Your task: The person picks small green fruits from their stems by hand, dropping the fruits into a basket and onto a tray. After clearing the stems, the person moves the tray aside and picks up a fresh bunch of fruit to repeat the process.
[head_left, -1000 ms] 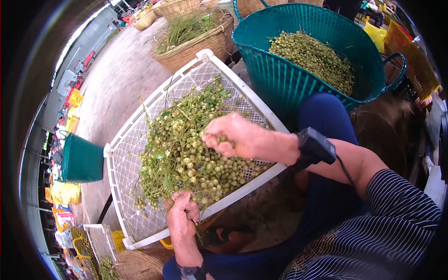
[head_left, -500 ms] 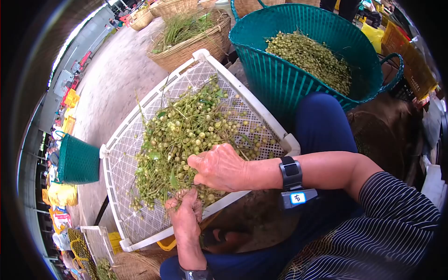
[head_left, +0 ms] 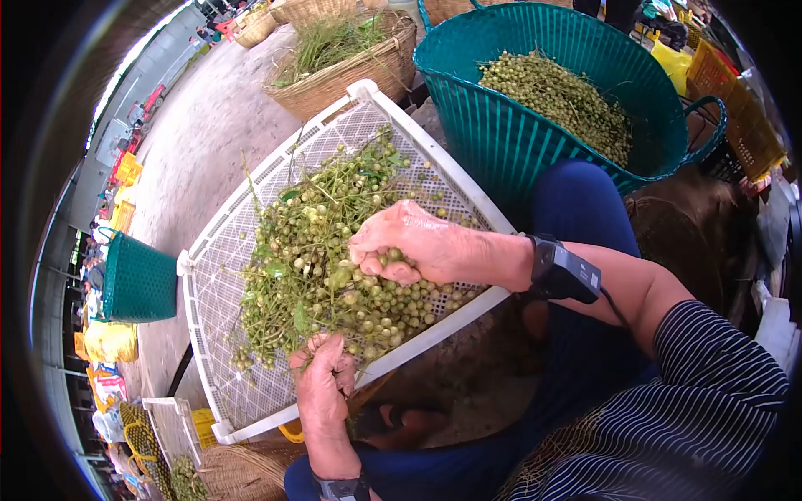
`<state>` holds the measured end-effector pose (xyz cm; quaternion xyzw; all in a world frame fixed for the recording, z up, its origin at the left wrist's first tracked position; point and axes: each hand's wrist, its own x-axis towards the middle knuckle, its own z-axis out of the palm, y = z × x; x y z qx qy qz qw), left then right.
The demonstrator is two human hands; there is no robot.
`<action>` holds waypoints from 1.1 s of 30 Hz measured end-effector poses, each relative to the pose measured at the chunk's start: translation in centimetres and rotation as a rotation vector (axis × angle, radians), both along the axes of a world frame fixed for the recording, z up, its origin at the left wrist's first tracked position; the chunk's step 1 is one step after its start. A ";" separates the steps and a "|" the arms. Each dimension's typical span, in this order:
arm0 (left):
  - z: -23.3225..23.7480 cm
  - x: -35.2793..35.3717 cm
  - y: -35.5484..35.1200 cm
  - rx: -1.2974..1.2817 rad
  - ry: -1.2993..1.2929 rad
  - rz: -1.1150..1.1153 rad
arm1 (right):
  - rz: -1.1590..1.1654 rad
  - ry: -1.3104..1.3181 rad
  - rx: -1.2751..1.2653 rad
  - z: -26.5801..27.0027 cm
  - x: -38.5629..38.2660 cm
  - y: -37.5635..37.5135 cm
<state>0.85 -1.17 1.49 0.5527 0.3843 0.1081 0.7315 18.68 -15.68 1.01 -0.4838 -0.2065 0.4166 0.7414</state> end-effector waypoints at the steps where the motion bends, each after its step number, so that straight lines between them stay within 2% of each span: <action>1: 0.1 0.0 -0.1 0.024 0.014 0.001 | 0.032 0.030 0.028 -0.1 0.3 -0.1; 4: 0.0 -0.1 0.2 0.013 0.026 -0.011 | 0.042 0.068 0.017 -0.3 0.4 0.1; 6: -0.1 -0.1 0.3 0.020 0.021 -0.010 | -0.089 -0.769 0.001 -1.2 0.8 0.5; 10: -0.4 -0.1 0.1 0.058 0.012 0.013 | -0.125 -0.809 0.034 -1.3 0.0 0.8; 12: 0.2 -0.2 0.0 0.060 0.004 -0.039 | -0.173 -0.943 -0.154 -1.4 -0.6 0.9; 13: 0.5 -0.3 0.1 0.065 -0.005 -0.091 | -0.138 -0.903 -0.204 -1.1 -0.9 0.7; 16: 0.4 -0.3 0.4 -0.037 -0.032 -0.016 | -0.159 -0.953 -0.161 -1.6 -1.1 0.8; 19: 0.4 -0.2 0.3 -0.020 -0.036 0.032 | -0.113 -0.949 -0.237 -1.6 -1.3 0.8; 23: 1.0 -0.2 -0.1 -0.004 -0.039 0.015 | -0.170 -1.021 -0.184 -0.8 -3.5 0.7; 25: 0.9 0.1 -0.3 -0.019 -0.050 0.015 | -0.274 -1.216 -0.452 -0.9 -4.4 0.9; 29: 0.6 0.2 0.2 0.007 -0.042 -0.007 | -0.241 -1.250 -0.403 -2.1 -4.0 1.4; 32: 0.6 0.0 1.0 -0.014 0.036 0.055 | -0.170 -1.154 -0.277 -1.9 -2.3 0.9; 33: 0.5 -0.2 1.4 -0.060 0.031 0.065 | -0.103 -1.103 -0.163 -1.1 -1.4 0.3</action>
